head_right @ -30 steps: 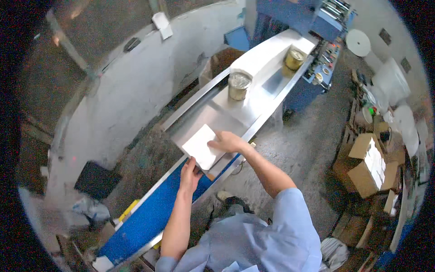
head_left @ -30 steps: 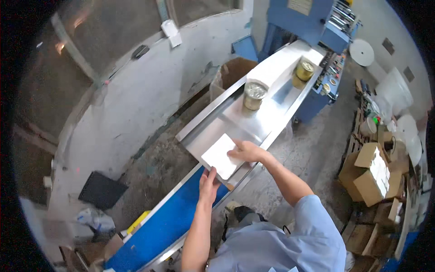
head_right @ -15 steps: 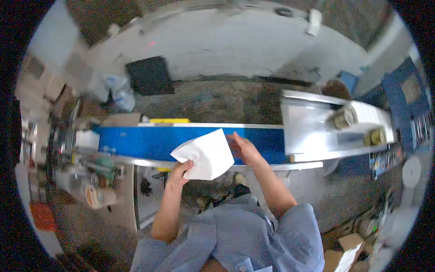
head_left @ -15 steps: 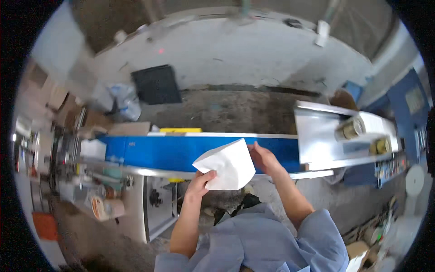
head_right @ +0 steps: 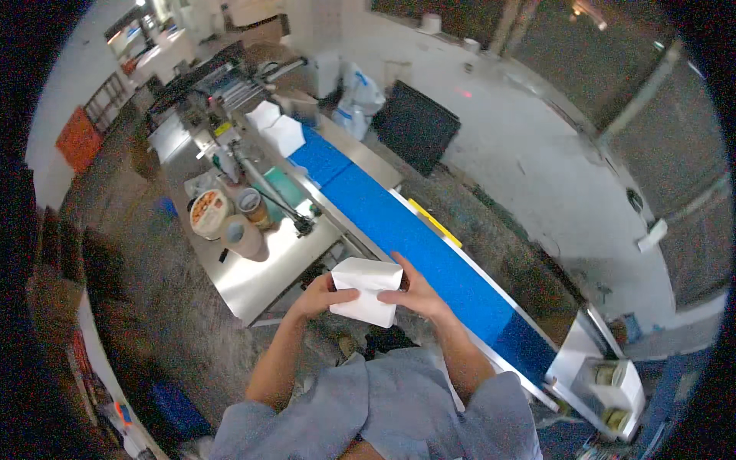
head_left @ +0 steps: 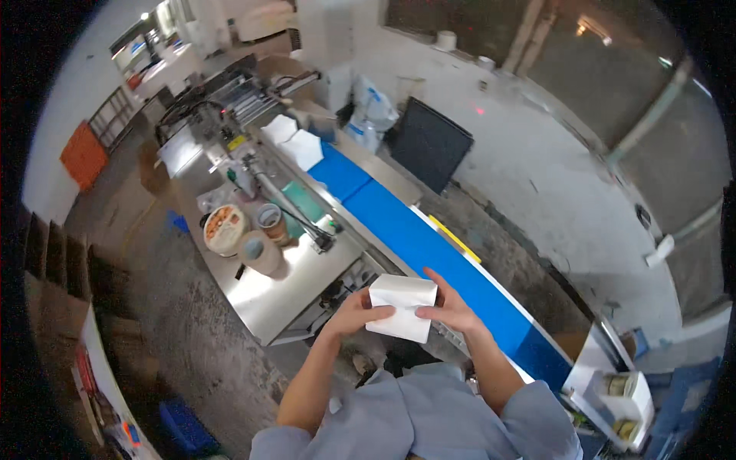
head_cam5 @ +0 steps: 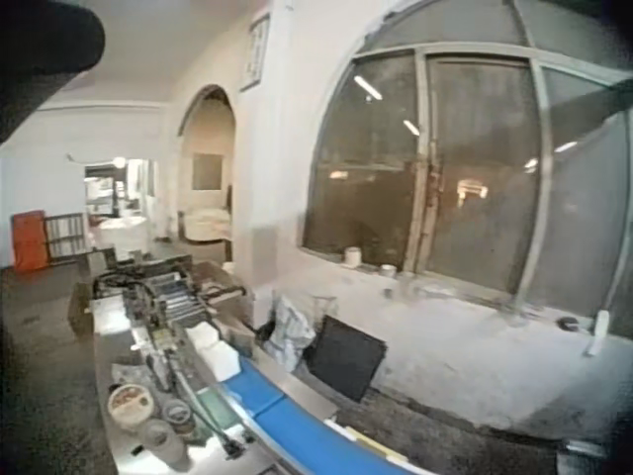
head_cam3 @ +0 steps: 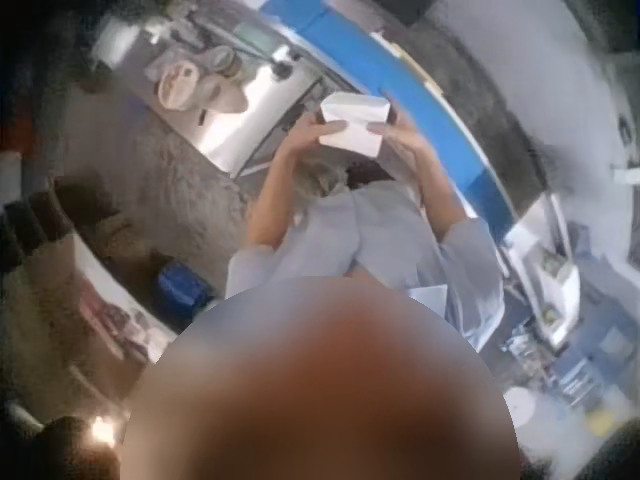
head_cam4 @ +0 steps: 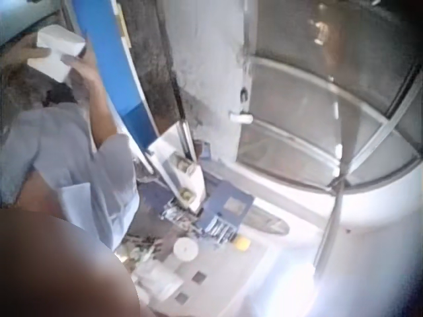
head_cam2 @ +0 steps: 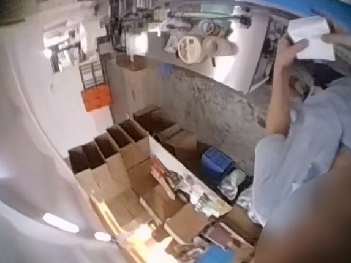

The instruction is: Manually organizing stacks of paper napkins and placing them onto an industrial conveyor belt.

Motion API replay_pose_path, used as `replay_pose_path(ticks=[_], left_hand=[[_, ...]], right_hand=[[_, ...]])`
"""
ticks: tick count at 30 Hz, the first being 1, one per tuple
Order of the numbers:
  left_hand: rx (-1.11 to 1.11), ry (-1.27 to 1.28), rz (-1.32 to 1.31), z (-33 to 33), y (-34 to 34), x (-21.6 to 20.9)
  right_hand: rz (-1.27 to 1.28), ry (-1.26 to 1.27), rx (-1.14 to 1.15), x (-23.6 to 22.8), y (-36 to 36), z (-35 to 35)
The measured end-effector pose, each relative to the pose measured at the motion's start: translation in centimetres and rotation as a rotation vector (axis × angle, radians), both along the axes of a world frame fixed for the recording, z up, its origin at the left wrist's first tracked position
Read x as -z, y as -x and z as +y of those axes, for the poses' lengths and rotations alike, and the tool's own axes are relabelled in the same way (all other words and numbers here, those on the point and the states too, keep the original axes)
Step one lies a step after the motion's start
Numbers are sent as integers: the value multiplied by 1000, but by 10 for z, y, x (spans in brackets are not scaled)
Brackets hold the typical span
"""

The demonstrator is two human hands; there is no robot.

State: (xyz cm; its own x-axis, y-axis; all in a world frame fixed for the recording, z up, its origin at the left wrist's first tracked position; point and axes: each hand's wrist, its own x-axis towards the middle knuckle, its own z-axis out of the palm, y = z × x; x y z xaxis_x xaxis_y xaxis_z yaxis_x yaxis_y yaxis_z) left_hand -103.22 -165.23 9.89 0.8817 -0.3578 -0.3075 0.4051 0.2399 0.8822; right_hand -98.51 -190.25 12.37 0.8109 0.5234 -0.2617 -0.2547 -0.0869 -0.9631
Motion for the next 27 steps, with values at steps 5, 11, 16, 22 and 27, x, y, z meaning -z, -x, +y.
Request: replay_pose_path(ticks=[5, 11, 16, 22, 27], left_hand=[[-382, 2, 60, 57, -25, 20], [-805, -286, 366, 118, -8, 67], [-666, -543, 610, 101, 42, 110], [-588, -544, 609, 71, 58, 129], [-544, -568, 539, 63, 65, 140]], right_hand=[[133, -164, 51, 18, -99, 70], [247, -469, 385, 100, -301, 190], [325, -462, 465, 166, -401, 289], [345, -326, 523, 234, -410, 334], [237, -194, 646, 264, -419, 331]])
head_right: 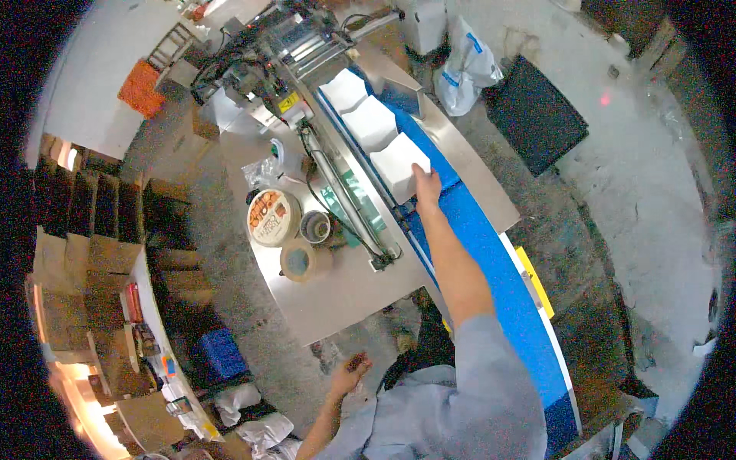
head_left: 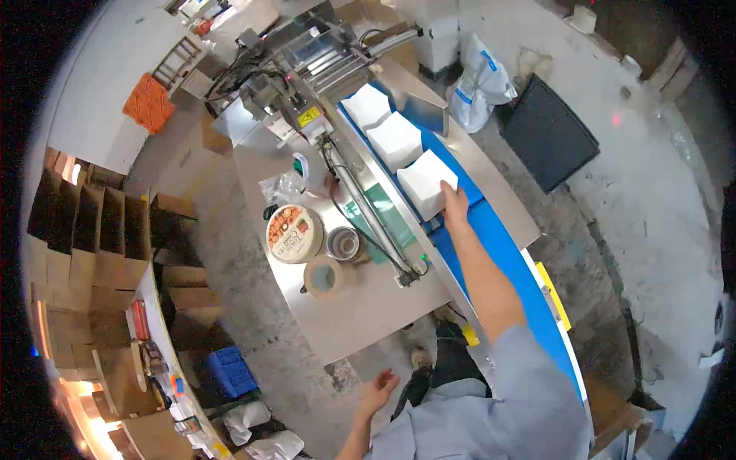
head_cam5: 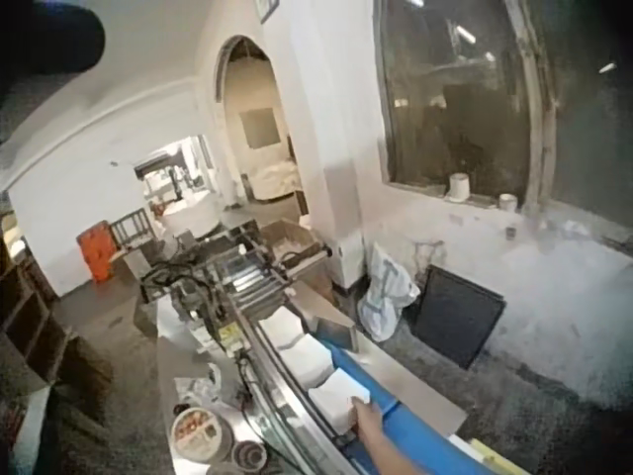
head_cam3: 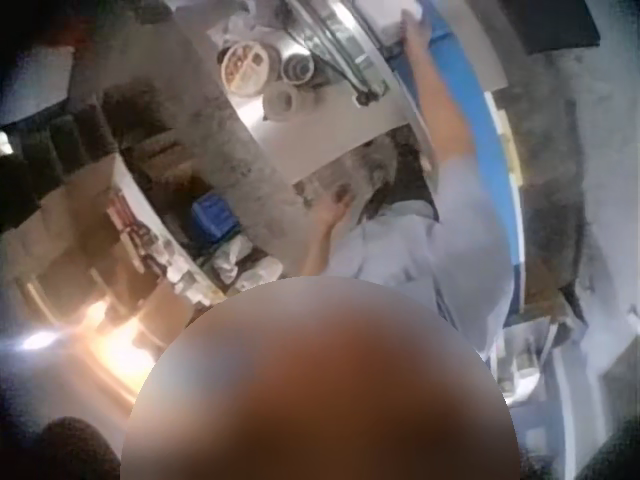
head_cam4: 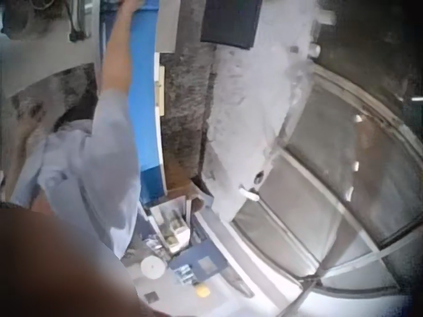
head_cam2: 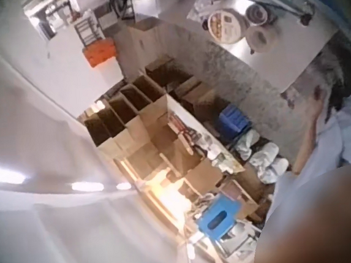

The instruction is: Manually organizing stacks of paper napkins and placing them onto an industrial conveyor belt.

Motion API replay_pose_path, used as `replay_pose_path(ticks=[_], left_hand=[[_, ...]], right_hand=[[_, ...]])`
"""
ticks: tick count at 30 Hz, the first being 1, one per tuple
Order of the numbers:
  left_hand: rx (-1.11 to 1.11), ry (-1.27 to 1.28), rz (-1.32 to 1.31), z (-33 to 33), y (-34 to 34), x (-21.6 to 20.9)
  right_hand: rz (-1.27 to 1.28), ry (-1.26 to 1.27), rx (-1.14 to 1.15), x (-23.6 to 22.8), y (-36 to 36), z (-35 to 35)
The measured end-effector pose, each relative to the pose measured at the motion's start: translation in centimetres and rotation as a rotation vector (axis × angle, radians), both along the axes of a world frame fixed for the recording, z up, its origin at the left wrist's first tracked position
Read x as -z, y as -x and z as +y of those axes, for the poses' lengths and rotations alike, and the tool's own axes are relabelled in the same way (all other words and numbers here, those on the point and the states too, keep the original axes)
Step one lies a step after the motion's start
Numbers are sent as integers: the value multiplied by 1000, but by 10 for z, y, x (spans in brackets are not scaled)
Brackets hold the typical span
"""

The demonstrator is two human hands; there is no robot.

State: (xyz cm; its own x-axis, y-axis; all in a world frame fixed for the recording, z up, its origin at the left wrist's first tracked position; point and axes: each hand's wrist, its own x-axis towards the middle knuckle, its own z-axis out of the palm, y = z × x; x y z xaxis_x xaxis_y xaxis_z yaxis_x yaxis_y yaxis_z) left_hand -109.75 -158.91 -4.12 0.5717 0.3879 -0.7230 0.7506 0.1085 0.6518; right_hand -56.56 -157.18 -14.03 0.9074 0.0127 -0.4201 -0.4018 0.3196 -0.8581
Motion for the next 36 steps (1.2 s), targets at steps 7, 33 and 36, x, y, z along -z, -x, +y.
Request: replay_pose_path(ticks=[7, 33, 36], left_hand=[[-56, -3, -184, -1, 30, -6], [1234, 220, -446, -373, 107, -26], [1183, 297, -424, -472, 139, -63]], right_hand=[[-94, -113, -23, -55, 76, -116], [-302, 209, 661, -222, 777, -723], [-208, 138, 762, -214, 850, -790]])
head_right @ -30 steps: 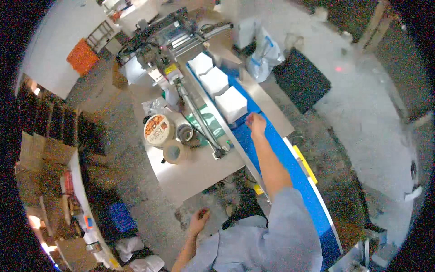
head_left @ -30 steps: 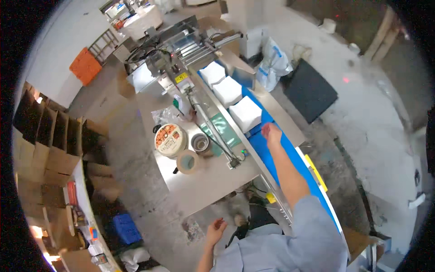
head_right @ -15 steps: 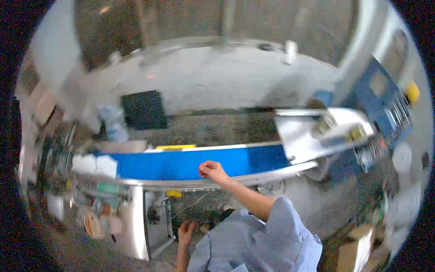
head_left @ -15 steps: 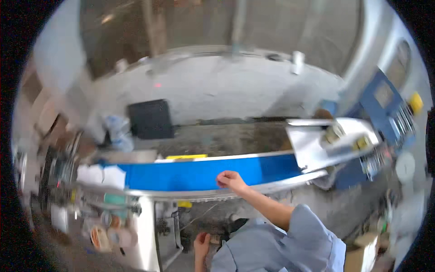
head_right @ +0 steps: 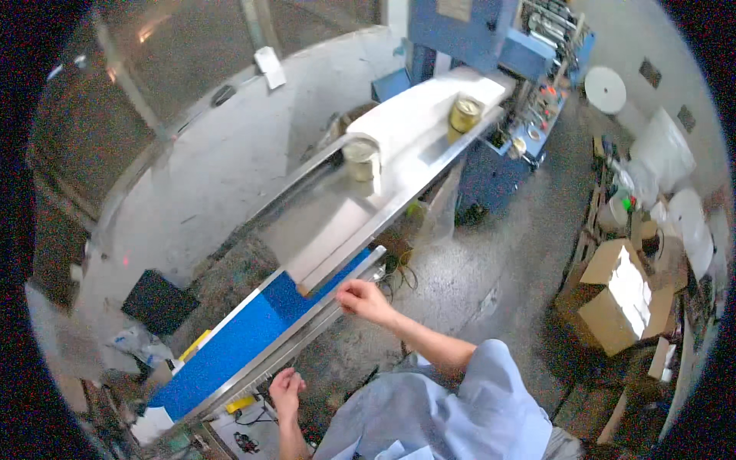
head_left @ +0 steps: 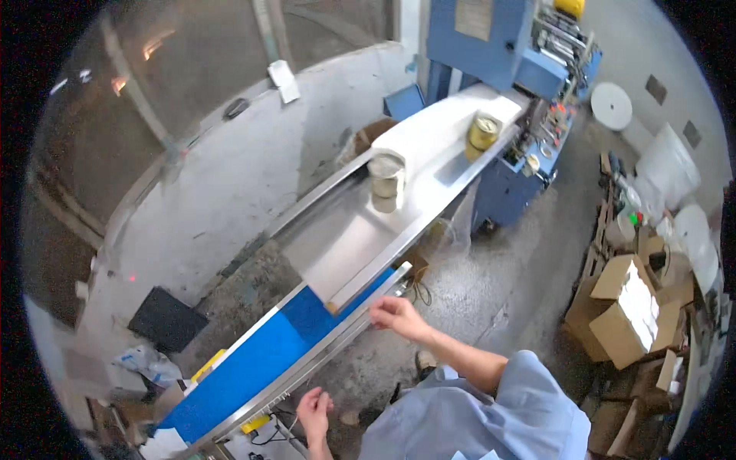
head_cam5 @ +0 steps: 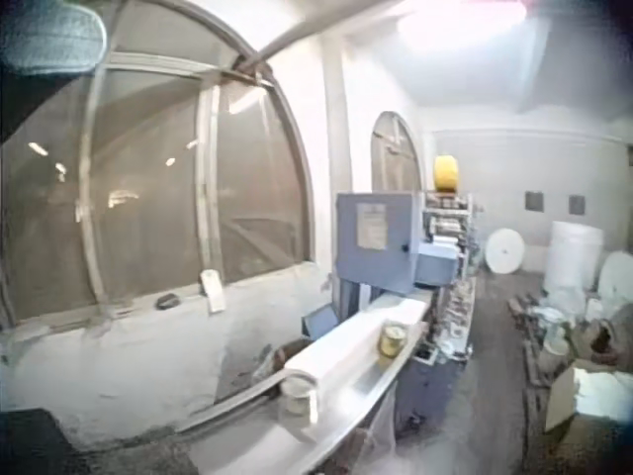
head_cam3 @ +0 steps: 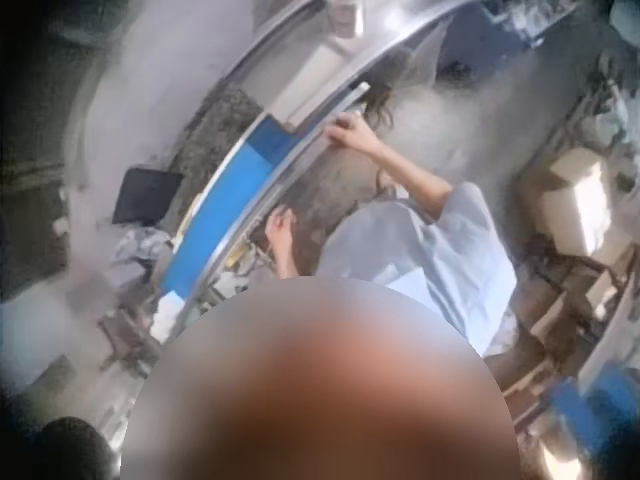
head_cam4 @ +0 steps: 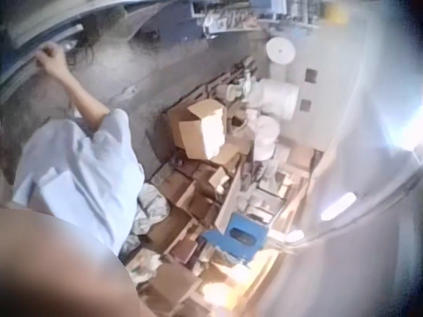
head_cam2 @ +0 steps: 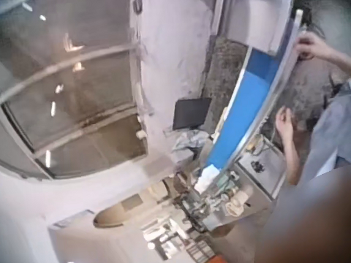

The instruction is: Manually organizing stacks of paper napkins and placing them onto an industrial conveyor belt.

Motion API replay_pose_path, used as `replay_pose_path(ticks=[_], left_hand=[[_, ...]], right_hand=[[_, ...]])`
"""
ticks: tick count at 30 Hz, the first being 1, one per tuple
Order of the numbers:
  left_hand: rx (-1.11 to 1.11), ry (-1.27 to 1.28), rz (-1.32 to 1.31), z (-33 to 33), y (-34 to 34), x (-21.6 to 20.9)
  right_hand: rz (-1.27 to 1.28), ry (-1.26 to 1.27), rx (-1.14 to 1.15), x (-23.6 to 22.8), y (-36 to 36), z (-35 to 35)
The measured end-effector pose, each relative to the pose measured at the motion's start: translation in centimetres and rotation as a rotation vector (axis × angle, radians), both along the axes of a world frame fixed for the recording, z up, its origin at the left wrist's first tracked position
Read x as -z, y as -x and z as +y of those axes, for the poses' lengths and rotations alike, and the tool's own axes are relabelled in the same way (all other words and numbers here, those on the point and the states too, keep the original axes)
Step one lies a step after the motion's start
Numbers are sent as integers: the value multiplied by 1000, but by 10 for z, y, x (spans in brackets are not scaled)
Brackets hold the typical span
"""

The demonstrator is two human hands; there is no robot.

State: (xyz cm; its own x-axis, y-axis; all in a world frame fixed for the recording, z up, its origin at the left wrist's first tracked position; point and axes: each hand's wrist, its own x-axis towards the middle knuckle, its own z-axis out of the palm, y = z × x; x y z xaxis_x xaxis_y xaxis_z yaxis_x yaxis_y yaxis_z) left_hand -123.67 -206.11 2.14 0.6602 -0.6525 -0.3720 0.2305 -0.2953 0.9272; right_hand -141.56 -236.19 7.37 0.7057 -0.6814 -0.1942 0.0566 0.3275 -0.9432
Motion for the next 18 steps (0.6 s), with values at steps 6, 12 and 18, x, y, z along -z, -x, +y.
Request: replay_pose_path(ticks=[6, 12, 18], left_hand=[[102, 18, -7, -135, 80, -41], [184, 41, 8, -219, 79, -51], [161, 248, 70, -300, 58, -70]], right_hand=[[11, -83, 182, 0, 89, -100], [50, -5, 202, -6, 110, -153], [308, 523, 99, -61, 64, -222]])
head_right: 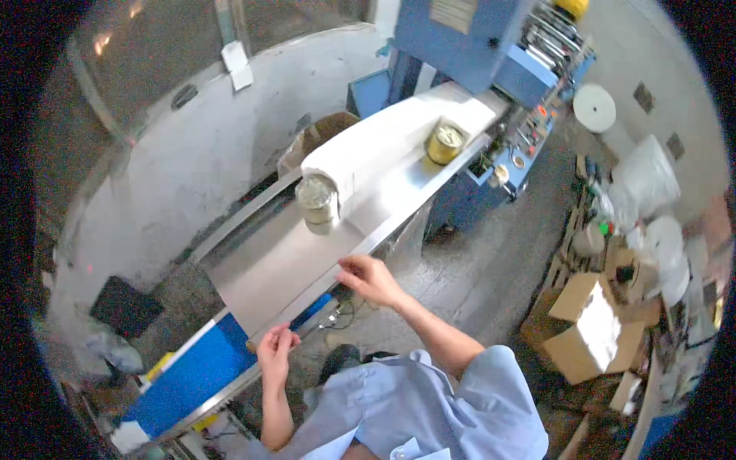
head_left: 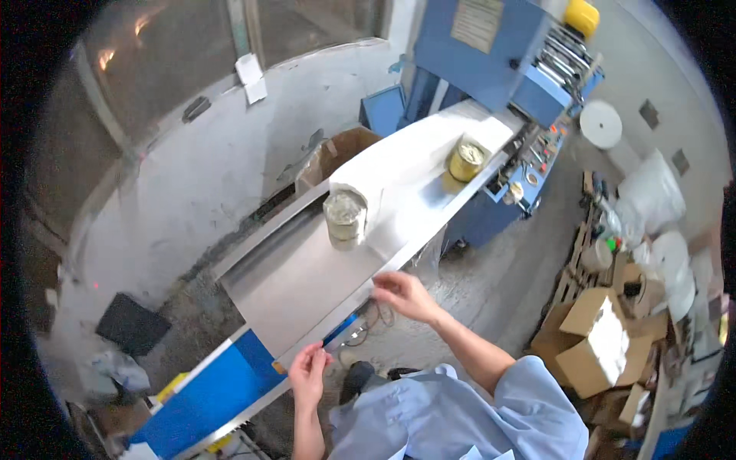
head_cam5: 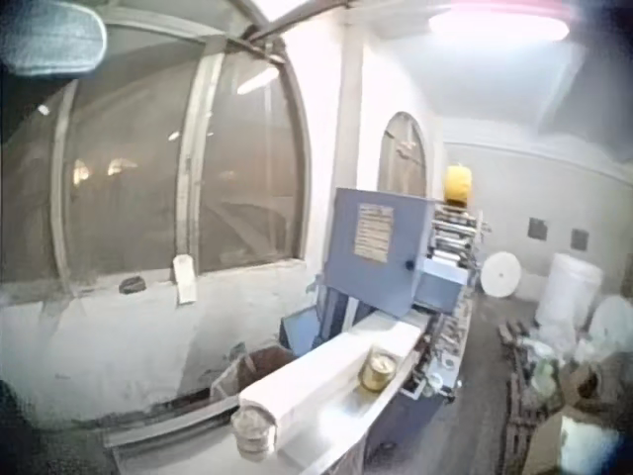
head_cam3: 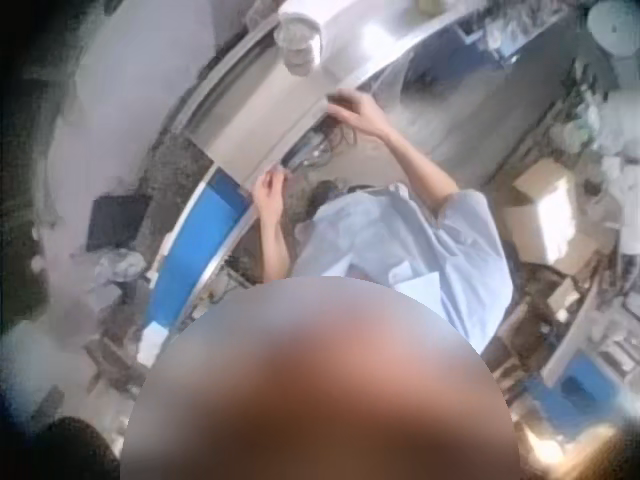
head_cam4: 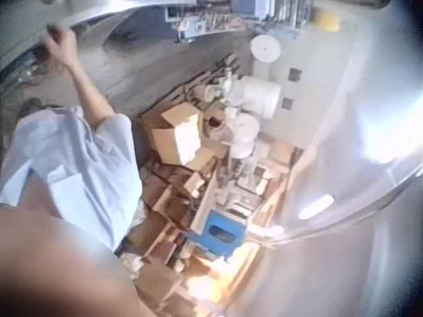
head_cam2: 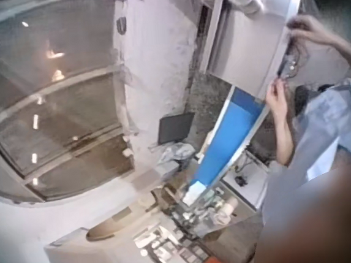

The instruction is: Manually organizing stacks of paper napkins and placing them onto an industrial conveyor belt.

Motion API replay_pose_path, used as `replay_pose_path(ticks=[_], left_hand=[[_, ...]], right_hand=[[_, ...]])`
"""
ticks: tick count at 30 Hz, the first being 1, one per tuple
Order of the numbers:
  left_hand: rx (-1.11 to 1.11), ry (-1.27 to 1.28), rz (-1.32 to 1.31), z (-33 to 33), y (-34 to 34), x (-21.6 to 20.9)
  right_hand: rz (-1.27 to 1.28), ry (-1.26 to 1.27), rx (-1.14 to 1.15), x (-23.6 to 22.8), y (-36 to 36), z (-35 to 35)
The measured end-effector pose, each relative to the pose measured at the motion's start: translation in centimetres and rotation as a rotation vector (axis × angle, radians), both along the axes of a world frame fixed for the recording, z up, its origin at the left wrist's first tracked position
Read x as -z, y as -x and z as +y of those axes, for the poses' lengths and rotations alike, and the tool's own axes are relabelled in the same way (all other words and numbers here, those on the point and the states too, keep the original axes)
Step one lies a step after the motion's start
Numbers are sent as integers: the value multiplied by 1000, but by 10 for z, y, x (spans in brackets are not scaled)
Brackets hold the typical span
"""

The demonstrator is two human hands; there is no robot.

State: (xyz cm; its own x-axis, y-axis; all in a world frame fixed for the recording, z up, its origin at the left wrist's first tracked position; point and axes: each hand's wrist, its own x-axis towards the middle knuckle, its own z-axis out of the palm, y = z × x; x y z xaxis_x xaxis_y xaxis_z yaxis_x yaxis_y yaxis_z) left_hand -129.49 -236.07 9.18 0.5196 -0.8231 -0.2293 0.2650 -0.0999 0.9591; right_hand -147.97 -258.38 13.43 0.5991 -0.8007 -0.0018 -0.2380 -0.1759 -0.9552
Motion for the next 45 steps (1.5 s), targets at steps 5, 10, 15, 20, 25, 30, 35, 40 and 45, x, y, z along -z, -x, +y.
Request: replay_pose_path(ticks=[5, 10, 15, 20, 25, 30, 35, 40, 45], left_hand=[[-36, 79, 24, -43, -11, -15], [-123, 98, -23, -78, -24, -17], [-314, -15, -121, -127, -50, -27], [-212, -143, -144, -256, -52, -13], [-96, -264, -287, -391, -18, -49], [-138, -755, -751, -463, 5, -62], [-80, -667, -728, -469, 0, -51], [-37, -617, -715, -467, -12, -34], [-54, -552, -670, -460, -8, -49]], right_hand=[[173, 608, -188, -28, -77, -92], [487, 1030, -484, -15, -126, -179], [617, 1120, -629, -20, -129, -179], [314, 1063, -850, -11, -89, -157], [168, 988, -1060, 0, -56, -191], [146, 917, -1163, -4, -29, -251], [112, 929, -1170, -10, 1, -294], [10, 801, -1086, -22, 16, -308], [-129, 182, -1029, -45, 14, -310]])
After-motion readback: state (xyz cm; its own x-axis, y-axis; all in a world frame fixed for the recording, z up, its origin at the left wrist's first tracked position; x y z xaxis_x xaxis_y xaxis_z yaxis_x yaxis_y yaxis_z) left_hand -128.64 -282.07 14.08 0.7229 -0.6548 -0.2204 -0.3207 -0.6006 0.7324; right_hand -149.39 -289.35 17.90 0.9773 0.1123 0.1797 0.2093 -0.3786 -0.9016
